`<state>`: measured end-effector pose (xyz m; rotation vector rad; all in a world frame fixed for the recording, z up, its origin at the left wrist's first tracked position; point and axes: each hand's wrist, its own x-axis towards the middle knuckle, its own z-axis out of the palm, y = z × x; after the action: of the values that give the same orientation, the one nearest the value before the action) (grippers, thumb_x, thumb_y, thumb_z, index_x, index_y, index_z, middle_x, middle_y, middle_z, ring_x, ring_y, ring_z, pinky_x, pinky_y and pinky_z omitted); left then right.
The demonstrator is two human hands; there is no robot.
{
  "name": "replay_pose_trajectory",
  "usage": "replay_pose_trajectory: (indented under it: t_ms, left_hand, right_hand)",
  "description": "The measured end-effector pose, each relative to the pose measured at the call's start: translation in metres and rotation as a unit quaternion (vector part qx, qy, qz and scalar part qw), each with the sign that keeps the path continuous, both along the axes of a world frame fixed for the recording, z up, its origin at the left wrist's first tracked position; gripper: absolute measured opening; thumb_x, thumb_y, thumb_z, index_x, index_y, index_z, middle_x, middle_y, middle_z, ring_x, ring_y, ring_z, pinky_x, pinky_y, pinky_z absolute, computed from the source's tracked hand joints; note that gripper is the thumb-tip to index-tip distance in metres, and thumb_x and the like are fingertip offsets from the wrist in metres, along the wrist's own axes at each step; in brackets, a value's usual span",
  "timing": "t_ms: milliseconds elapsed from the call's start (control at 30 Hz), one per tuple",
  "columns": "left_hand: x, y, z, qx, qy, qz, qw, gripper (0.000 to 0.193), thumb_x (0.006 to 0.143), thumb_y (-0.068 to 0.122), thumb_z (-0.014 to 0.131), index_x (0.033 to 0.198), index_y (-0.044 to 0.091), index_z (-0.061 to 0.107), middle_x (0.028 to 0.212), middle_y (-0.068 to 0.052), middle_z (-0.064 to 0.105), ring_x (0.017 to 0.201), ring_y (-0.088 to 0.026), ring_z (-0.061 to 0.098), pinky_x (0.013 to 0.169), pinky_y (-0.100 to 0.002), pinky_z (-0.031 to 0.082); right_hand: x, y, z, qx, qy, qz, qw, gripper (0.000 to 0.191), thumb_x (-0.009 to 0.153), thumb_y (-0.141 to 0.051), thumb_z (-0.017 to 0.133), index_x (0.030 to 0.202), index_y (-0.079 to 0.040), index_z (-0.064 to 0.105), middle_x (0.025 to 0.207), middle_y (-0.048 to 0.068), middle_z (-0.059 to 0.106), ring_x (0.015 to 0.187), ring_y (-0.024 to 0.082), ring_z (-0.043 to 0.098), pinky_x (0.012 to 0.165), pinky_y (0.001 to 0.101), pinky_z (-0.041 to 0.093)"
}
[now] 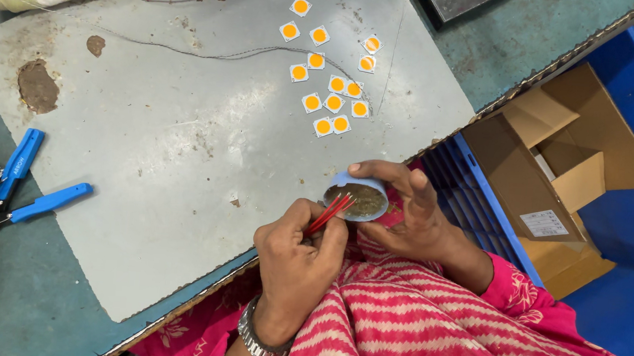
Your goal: The person solders red wires to the terminals of small square LED modules on a workbench. They repeatedly pick up LEDs, apply solder with a soldering iron, and attach wires, then place the finished units aside.
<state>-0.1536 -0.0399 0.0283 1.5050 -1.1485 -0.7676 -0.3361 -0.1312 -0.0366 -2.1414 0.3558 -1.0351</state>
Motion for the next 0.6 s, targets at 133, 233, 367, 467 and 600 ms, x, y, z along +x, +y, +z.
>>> replay_pose_trajectory:
  t_ms: [133,233,367,467,600]
  left_hand:
    - [0.000,-0.001,0.000,0.003,-0.001,0.000,1.000,0.017,0.086,0.006,0.071,0.074,-0.001,0.061,0.049,-0.003,0.052,0.043,-0.006,0.047,0.040,-0.027,0.035]
    - [0.000,-0.002,0.000,0.009,-0.002,-0.005,1.000,0.017,0.086,0.006,0.071,0.074,-0.001,0.061,0.049,-0.003,0.053,0.042,-0.005,0.048,0.040,-0.027,0.036]
    - [0.000,-0.002,-0.001,0.007,-0.008,-0.007,1.000,0.016,0.085,0.007,0.071,0.075,-0.001,0.062,0.050,-0.003,0.055,0.042,-0.005,0.051,0.040,-0.027,0.038]
    - [0.000,0.000,-0.001,0.009,-0.006,-0.001,1.000,0.015,0.085,0.006,0.071,0.075,-0.001,0.062,0.049,-0.003,0.055,0.042,-0.005,0.049,0.040,-0.027,0.037]
    - [0.001,0.001,-0.003,0.005,0.011,-0.003,1.000,0.015,0.085,0.006,0.070,0.075,-0.002,0.063,0.050,-0.002,0.055,0.044,-0.005,0.048,0.041,-0.026,0.036]
  right_hand:
    - [0.002,0.003,0.002,-0.014,0.006,-0.001,1.000,0.135,0.085,0.007,0.083,0.162,-0.046,-0.014,0.142,0.022,0.051,0.128,0.032,0.063,0.102,0.0404,0.062]
    - [0.004,0.005,0.003,-0.024,0.006,0.005,1.000,0.135,0.085,0.008,0.081,0.162,-0.045,-0.015,0.141,0.022,0.051,0.128,0.033,0.063,0.102,0.0418,0.062]
    - [0.006,0.008,0.002,-0.029,0.009,0.000,1.000,0.135,0.085,0.008,0.081,0.162,-0.045,-0.016,0.142,0.022,0.051,0.129,0.032,0.062,0.103,0.0428,0.061]
    - [0.005,0.005,0.000,-0.012,0.009,0.004,1.000,0.134,0.086,0.009,0.081,0.162,-0.046,-0.015,0.144,0.022,0.051,0.130,0.032,0.063,0.103,0.0415,0.062]
    - [-0.001,-0.002,0.000,-0.016,0.008,-0.012,1.000,0.135,0.084,0.008,0.082,0.163,-0.044,-0.014,0.142,0.022,0.051,0.130,0.033,0.061,0.102,0.0419,0.061]
